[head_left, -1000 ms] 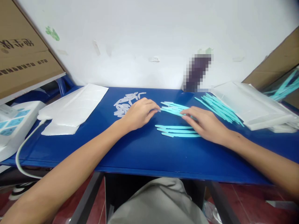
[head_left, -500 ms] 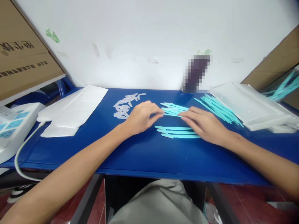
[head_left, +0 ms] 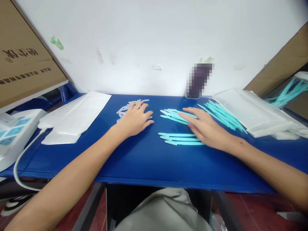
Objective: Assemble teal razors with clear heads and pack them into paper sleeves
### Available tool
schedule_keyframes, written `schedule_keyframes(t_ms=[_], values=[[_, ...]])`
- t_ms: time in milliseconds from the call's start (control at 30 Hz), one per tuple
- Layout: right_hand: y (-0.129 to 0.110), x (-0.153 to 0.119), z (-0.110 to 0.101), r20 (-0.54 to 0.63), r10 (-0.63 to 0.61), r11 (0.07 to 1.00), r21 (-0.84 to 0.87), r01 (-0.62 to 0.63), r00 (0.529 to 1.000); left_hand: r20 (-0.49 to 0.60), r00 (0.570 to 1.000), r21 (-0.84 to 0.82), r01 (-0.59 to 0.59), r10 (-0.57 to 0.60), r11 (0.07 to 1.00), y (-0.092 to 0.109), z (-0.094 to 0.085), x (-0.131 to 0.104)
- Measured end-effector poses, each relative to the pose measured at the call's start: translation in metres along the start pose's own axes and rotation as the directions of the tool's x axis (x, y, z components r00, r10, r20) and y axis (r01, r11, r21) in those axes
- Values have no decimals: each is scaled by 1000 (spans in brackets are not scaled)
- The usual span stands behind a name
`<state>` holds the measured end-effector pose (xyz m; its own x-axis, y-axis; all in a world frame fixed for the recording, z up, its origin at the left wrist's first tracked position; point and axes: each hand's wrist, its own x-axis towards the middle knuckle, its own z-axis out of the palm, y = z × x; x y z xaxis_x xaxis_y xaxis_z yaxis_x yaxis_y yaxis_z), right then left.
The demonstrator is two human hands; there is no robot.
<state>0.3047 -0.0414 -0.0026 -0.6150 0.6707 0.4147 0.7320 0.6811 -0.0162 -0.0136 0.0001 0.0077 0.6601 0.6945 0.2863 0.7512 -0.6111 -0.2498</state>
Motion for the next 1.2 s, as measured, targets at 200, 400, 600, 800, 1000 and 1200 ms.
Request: schedule_keyframes(t_ms=[200, 400, 600, 800, 1000, 1200], values=[[-4, -2, -7, 151, -130, 987, 112, 113, 980, 125, 992, -123, 18, -3, 992, -4, -2, -2], [-7, 2, -12, 250, 29, 983, 167, -73, 968, -33, 997, -248, -82, 77, 965, 8, 0, 4], [-8, 6, -19, 336, 140, 943, 240, -229, 931, -263, 965, -354, -84, -13, 931, 12, 5, 7], [-5, 1, -18, 304, 134, 959, 202, -201, 943, -255, 967, -373, -110, 13, 921, 11, 6, 7], [1, -3, -14, 259, 105, 971, 183, -155, 960, -137, 988, -373, 8, -64, 928, 11, 1, 6], [6, -3, -13, 262, 139, 957, 211, -197, 955, -80, 994, -347, 37, -69, 937, 12, -1, 5]])
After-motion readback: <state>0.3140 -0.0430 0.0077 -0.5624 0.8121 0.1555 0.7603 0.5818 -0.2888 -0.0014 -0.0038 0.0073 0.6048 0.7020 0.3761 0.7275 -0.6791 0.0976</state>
